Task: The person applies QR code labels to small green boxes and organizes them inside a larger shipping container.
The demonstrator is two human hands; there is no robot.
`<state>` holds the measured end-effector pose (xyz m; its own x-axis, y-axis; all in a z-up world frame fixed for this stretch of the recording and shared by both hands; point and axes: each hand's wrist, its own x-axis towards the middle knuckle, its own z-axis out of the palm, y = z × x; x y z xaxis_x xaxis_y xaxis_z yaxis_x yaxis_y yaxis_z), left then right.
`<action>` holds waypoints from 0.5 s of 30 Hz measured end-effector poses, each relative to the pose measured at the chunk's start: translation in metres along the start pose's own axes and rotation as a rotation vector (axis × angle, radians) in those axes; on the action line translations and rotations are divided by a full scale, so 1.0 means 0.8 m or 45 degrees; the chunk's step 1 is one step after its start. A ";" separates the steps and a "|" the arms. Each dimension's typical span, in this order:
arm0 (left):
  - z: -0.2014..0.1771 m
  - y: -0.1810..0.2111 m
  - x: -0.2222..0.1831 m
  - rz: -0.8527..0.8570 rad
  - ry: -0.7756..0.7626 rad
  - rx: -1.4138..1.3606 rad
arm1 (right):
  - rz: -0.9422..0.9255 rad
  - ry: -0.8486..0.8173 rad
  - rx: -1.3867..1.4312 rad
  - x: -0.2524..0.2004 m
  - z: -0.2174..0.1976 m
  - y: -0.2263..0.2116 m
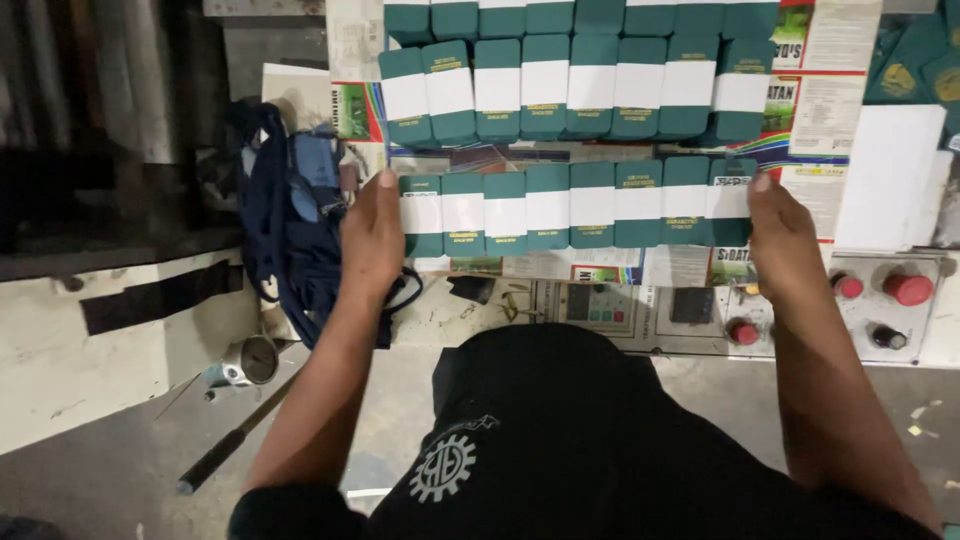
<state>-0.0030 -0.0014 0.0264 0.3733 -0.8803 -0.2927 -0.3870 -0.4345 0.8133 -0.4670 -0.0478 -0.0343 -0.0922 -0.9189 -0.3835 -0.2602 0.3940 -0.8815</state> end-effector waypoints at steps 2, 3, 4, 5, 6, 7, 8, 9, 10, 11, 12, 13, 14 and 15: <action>0.009 -0.012 0.006 0.086 0.016 0.090 | -0.092 0.005 -0.253 0.005 -0.003 -0.008; 0.008 -0.020 0.005 0.166 0.039 0.194 | -0.179 -0.006 -0.496 0.005 -0.001 -0.009; 0.014 -0.026 0.003 0.156 0.035 0.200 | -0.169 -0.012 -0.495 0.001 0.006 -0.016; 0.019 -0.032 0.003 0.210 0.037 0.242 | -0.097 -0.041 -0.365 -0.002 0.013 -0.025; 0.024 -0.037 0.003 0.263 0.038 0.283 | -0.024 -0.070 -0.235 -0.004 0.020 -0.034; 0.027 -0.034 -0.001 0.261 0.036 0.283 | -0.021 -0.069 -0.236 -0.005 0.021 -0.032; 0.031 -0.032 -0.004 0.212 0.042 0.209 | -0.142 -0.062 -0.329 -0.006 0.021 -0.030; 0.034 -0.029 -0.008 0.161 0.046 0.136 | -0.258 -0.055 -0.423 -0.009 0.021 -0.028; 0.035 -0.032 -0.013 0.157 0.041 0.137 | -0.252 -0.055 -0.423 -0.014 0.024 -0.029; 0.036 -0.034 -0.017 0.135 0.041 -0.007 | -0.365 -0.058 -0.387 -0.018 0.025 -0.030; 0.038 -0.037 -0.021 0.112 0.041 -0.152 | -0.477 -0.062 -0.350 -0.023 0.027 -0.032; 0.037 -0.034 -0.027 0.108 0.038 -0.151 | -0.472 -0.063 -0.351 -0.026 0.025 -0.022; 0.035 -0.032 -0.033 0.122 0.007 -0.238 | -0.316 -0.060 -0.245 -0.030 0.022 -0.012; 0.033 -0.030 -0.041 0.134 -0.019 -0.324 | -0.162 -0.062 -0.138 -0.034 0.021 -0.002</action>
<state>-0.0283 0.0325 0.0035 0.3293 -0.9216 -0.2053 -0.1983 -0.2801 0.9393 -0.4480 -0.0233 -0.0273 -0.0061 -0.9582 -0.2862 -0.3689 0.2682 -0.8899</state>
